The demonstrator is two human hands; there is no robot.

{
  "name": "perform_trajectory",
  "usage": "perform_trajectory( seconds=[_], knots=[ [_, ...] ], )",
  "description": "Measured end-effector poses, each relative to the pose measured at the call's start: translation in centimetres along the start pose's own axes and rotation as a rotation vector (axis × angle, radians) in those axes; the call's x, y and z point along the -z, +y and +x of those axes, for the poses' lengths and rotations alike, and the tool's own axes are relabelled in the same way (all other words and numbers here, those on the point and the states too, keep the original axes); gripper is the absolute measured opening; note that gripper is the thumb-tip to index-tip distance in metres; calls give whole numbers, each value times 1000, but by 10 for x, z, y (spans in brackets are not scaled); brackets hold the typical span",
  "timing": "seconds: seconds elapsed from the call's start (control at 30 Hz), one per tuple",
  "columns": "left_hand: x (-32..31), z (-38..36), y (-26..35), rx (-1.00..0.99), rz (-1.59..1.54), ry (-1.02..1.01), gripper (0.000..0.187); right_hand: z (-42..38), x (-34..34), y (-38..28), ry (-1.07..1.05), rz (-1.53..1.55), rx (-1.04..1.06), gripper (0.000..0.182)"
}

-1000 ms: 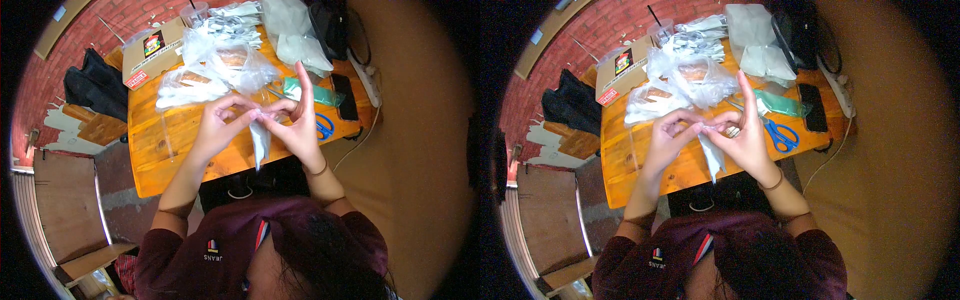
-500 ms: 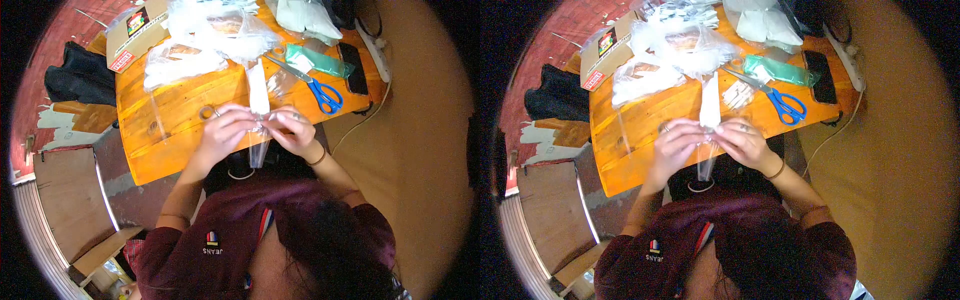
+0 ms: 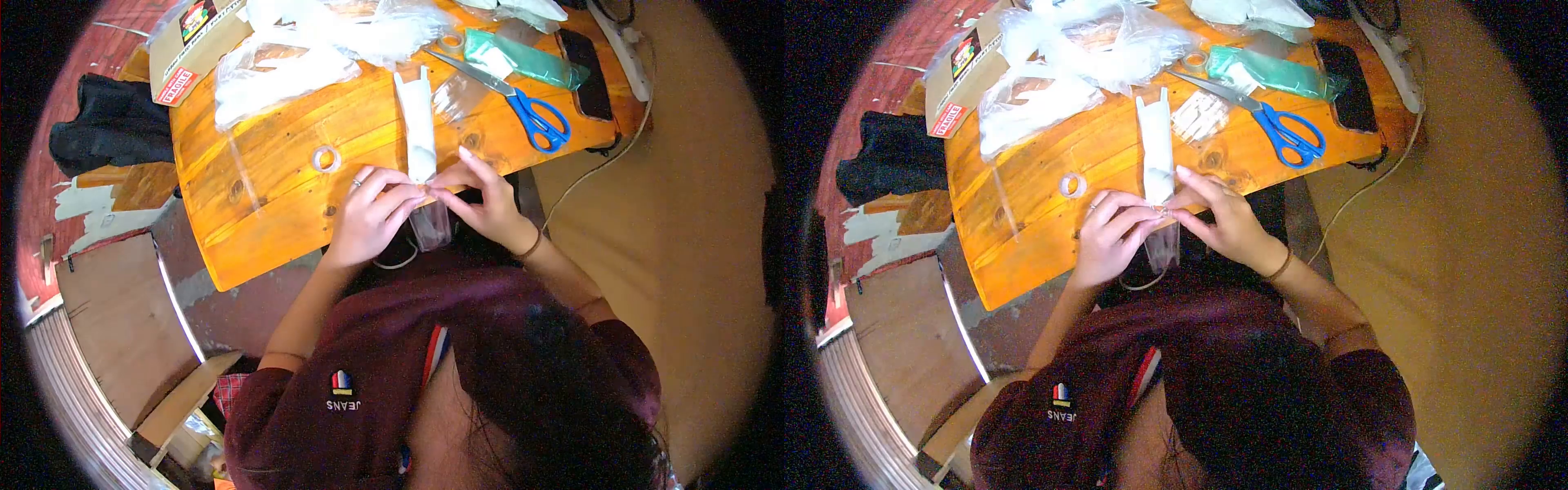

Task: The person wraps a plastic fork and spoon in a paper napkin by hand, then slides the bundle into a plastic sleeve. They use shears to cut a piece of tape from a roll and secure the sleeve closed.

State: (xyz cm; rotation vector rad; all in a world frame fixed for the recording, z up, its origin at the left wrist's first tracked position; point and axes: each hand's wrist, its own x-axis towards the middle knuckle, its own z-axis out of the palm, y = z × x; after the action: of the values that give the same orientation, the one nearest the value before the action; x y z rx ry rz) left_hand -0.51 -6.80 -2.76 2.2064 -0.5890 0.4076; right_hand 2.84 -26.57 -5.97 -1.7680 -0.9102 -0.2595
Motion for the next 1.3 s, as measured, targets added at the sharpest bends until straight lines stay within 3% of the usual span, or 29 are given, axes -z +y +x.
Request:
perform_trajectory(
  seconds=[0.13, 0.23, 0.4, 0.5, 0.7, 0.9, 1.3],
  knots=[
    [-2, 1, -4, -14, -6, 4, 17, 2, 1, 2, -38, -12, 72, 76],
    [0, 2, -3, 16, -2, -14, 13, 1, 0, -5, -7, 21, -128, 65],
    [3, 7, 3, 150, -39, -27, 8, 9, -5, -18, 89, 111, -331, 70],
    [-3, 8, 10, 387, -164, 65, 7, 17, -7, -22, 137, 148, -407, 71],
    [-7, 20, 10, 627, -337, 102, 8, 30, -7, -25, 183, 195, -549, 71],
    [-13, 21, -7, 530, -241, 48, 7, 41, -3, -25, 175, 118, -602, 73],
    [-12, 33, -6, 731, -394, -9, 16, 51, 5, -19, 84, 138, -722, 78]
  ],
)
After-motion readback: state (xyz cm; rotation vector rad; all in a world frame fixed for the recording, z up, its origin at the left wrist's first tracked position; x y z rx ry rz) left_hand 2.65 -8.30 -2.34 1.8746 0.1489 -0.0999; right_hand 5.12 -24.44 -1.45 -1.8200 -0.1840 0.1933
